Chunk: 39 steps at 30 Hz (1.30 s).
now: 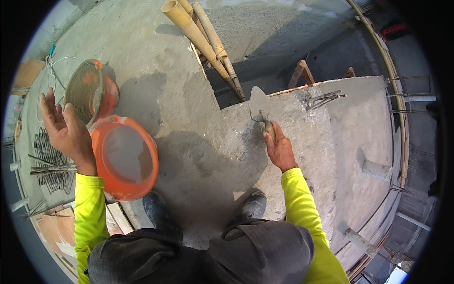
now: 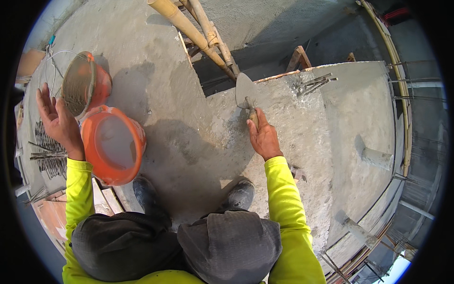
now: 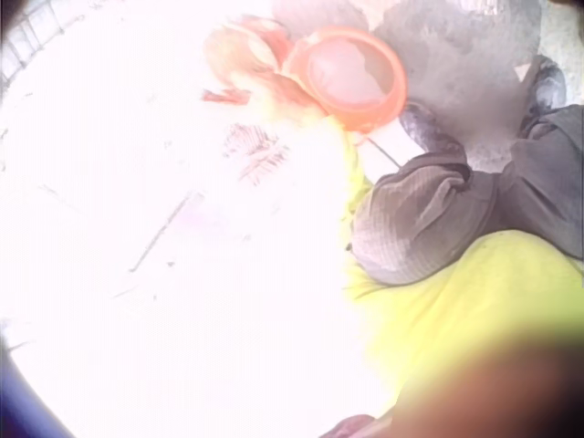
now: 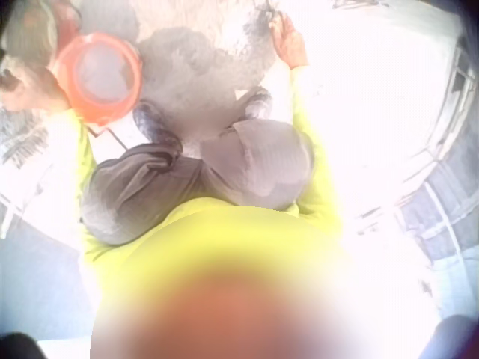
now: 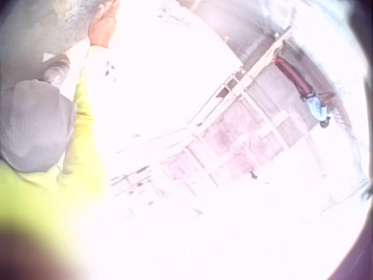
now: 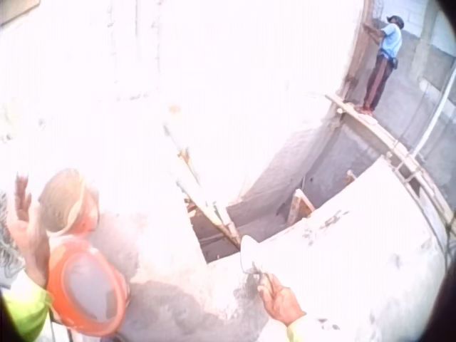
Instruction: The person scoops wet concrete from a bucket with a trowel and spreads it into a recessed area on a rooftop slab. They then use a wooden straightedge to level and smooth the surface, repeatedly drawing the tool across the wet concrete to create a flat finish.
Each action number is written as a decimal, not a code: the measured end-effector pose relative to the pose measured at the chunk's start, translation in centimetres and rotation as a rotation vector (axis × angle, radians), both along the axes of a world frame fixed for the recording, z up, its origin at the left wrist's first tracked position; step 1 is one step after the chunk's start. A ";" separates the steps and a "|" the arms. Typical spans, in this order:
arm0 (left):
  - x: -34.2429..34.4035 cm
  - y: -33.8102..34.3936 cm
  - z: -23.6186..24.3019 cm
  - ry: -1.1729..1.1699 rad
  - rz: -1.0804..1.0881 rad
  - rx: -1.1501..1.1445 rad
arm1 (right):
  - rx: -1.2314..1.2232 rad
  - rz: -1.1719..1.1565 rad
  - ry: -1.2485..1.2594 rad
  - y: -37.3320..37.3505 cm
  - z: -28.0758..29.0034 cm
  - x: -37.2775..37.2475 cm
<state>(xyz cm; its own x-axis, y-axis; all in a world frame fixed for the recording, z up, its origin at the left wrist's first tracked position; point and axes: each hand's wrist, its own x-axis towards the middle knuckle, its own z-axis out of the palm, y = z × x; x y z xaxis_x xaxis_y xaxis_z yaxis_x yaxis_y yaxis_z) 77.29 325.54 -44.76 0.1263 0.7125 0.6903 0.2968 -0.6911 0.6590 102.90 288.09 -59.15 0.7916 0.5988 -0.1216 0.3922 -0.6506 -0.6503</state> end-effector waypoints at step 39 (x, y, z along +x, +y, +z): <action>-0.4 -0.4 -1.2 0.040 -0.053 0.001 | -0.176 0.665 0.105 -5.5 0.4 -9.0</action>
<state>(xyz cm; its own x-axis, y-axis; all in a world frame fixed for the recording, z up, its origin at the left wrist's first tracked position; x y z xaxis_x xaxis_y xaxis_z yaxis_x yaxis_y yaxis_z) 76.92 325.10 -45.96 0.1916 0.7036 0.6843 0.2856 -0.7070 0.6470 93.95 282.55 -58.73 0.2424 0.9168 -0.3173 0.6849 -0.3934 -0.6133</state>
